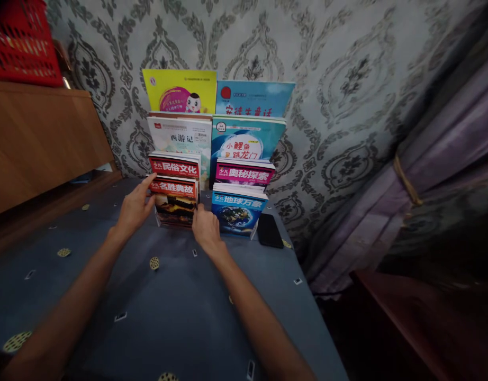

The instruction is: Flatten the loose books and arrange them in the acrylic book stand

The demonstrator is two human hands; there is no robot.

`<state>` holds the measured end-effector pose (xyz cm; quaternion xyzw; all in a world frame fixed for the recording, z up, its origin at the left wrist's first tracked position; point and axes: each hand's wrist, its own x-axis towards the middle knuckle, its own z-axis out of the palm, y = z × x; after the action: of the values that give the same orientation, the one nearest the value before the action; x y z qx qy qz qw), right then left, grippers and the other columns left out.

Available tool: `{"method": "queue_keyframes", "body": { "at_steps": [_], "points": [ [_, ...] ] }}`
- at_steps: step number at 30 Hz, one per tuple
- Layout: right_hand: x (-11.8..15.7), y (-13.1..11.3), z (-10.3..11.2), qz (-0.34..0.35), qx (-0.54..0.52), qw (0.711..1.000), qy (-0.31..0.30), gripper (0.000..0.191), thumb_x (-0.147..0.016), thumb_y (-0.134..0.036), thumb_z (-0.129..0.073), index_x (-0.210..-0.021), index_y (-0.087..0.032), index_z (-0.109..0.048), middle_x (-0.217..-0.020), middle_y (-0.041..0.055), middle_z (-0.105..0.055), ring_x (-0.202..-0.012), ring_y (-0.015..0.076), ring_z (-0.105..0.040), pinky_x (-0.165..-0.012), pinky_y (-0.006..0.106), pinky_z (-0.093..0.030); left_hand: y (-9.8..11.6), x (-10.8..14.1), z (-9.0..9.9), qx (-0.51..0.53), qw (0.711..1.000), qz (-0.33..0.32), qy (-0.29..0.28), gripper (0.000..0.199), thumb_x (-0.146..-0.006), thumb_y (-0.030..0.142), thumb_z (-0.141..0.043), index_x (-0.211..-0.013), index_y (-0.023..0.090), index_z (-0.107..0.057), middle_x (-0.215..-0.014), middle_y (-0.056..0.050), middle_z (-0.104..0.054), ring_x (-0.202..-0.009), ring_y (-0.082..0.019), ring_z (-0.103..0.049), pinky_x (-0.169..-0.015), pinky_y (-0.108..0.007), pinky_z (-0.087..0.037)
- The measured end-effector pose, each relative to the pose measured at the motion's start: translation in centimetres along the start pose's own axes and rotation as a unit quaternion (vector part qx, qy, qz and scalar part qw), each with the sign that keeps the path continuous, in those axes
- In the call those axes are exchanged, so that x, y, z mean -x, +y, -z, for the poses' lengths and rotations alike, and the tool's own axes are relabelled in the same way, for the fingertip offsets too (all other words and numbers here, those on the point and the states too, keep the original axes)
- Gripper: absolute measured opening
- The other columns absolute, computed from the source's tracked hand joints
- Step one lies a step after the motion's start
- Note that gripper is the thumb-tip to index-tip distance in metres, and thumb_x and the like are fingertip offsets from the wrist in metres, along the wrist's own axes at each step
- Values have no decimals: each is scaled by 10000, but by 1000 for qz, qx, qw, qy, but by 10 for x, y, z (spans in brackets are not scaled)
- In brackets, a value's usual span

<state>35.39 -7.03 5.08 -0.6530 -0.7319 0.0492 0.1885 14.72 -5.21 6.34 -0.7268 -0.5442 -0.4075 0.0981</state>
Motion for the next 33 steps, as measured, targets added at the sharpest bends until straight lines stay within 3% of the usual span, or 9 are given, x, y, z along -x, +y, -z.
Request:
{"method": "queue_keyframes", "body": {
  "at_steps": [14,25,33],
  "points": [
    [2,0,0,0,15,1000,-2,270,-1041,-270,-383,-1156,-152,-597,-979,153,-762,-906,264,-740,-704,286,-459,-7,0,-4,-23,1000,-12,2,549,-912,162,-476,-1446,284,-500,-1030,-56,-676,-861,-208,-655,-802,-301,-512],
    [1,-3,-3,-22,11,1000,4,267,-1026,-321,-414,-1168,-150,-563,-989,143,-756,-919,270,-735,-699,292,-467,-8,1,-7,-29,1000,-3,-5,521,-931,186,-489,-1444,274,-513,-1144,-79,-687,-923,-235,-680,-806,-318,-526],
    [-5,-14,2,-26,-24,999,31,254,-1032,-237,-386,-1144,-105,-571,-1048,175,-747,-953,262,-726,-749,290,-472,-14,2,-21,108,994,-10,24,555,-915,176,-502,-1463,262,-476,-1378,-70,-624,-1124,-220,-656,-924,-347,-553]
  ]
}}
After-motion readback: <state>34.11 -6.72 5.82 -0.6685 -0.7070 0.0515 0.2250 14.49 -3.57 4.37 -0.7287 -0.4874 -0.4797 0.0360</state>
